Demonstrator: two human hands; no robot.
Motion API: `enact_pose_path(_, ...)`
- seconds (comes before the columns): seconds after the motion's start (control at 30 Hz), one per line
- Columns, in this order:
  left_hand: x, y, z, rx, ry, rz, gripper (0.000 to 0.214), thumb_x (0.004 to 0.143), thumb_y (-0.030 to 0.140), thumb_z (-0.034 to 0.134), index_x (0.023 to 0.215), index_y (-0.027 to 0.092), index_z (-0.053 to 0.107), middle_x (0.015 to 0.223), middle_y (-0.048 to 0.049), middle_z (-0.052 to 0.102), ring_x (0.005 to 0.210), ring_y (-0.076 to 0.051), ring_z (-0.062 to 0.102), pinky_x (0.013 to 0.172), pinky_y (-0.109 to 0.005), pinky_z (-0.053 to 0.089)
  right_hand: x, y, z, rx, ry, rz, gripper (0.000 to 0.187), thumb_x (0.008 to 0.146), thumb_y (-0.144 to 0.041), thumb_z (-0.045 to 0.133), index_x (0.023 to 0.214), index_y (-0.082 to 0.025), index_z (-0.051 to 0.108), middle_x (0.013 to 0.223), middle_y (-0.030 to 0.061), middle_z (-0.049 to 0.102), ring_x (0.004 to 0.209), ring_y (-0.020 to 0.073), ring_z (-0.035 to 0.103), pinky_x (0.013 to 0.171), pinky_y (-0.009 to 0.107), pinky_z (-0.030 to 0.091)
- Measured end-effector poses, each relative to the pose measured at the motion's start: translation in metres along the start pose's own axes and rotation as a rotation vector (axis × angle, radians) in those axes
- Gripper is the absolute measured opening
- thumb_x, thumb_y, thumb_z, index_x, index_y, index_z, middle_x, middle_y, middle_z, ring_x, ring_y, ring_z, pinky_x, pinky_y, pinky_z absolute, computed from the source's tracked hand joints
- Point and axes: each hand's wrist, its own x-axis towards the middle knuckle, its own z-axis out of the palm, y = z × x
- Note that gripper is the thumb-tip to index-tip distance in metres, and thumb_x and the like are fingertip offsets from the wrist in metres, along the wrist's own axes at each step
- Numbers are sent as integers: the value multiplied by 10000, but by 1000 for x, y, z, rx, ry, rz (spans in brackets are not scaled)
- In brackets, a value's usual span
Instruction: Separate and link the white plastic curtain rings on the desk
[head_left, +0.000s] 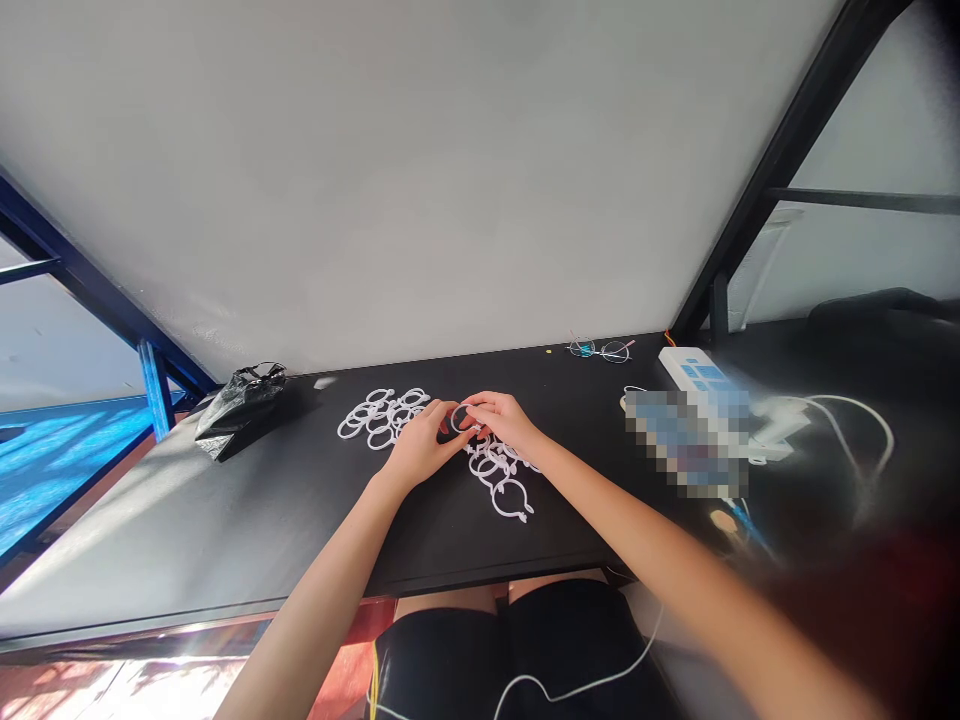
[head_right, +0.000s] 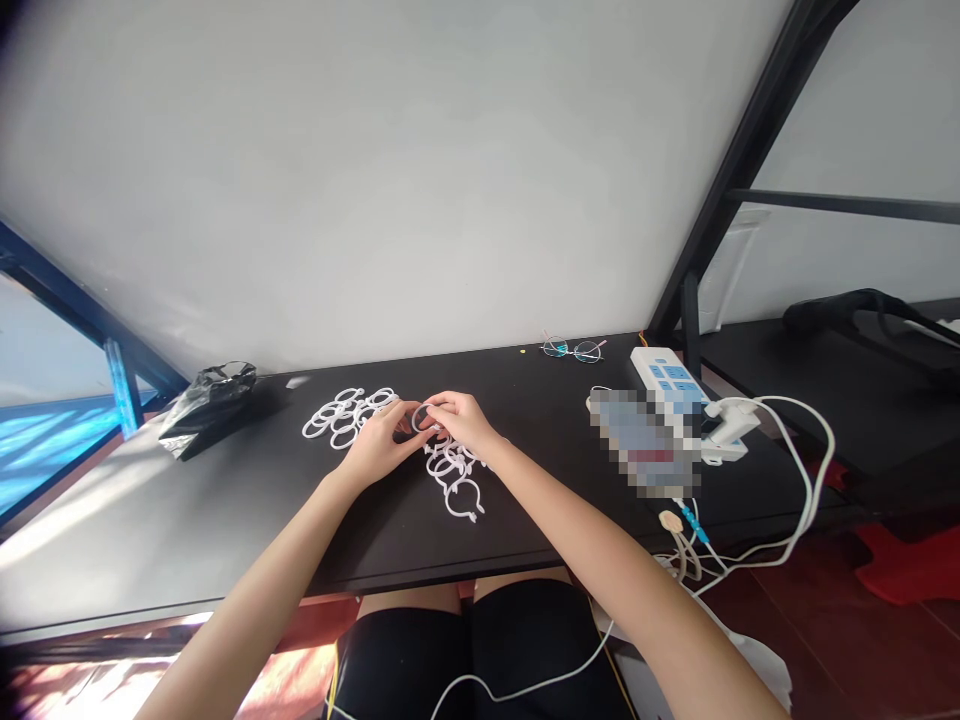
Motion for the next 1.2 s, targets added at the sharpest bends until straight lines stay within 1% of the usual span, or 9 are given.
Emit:
enact_pose_path(0.37, 0, 0, 0, 3, -2, 6, 359, 878, 458, 592, 1141, 214, 563, 933, -38, 601, 749, -170, 599, 709, -320, 509, 0, 0, 0, -13, 1, -7, 108, 836, -203, 647, 920, -146, 685, 747, 63, 730, 662, 124, 662, 546, 186, 513)
enact_pose_path(0.53, 0, -1, 1, 0, -2, 11, 359, 882, 466, 581, 1141, 218, 562, 937, -42, 605, 749, -172, 601, 714, -322, 509, 1, 2, 0, -1, -12, -9, 106, 854, -183, 614, 934, -138, 669, 733, 60, 726, 660, 119, 664, 543, 175, 508)
enact_pose_path(0.83, 0, 1, 0, 0, 0, 13, 347, 883, 459, 579, 1135, 220, 566, 938, -42, 607, 745, -171, 605, 699, -318, 514, 1, 2, 0, 4, 1, -11, 93, 859, -186, 616, 918, -145, 675, 719, 52, 719, 654, 119, 663, 533, 174, 508)
enact_pose_path(1.07, 0, 0, 0, 3, -11, 1, 358, 884, 458, 581, 1144, 213, 564, 941, -39, 603, 747, -166, 596, 715, -318, 509, 4, 6, -2, -19, -18, -20, 113, 874, -178, 579, 942, -146, 664, 747, 57, 723, 680, 120, 664, 558, 180, 506)
enact_pose_path(1.2, 0, 0, 0, 12, -13, 3, 365, 885, 465, 579, 1144, 209, 564, 935, -38, 601, 743, -165, 596, 709, -317, 506, 4, 8, -2, -11, -23, -20, 105, 865, -192, 600, 937, -147, 662, 746, 59, 728, 682, 127, 669, 568, 190, 507)
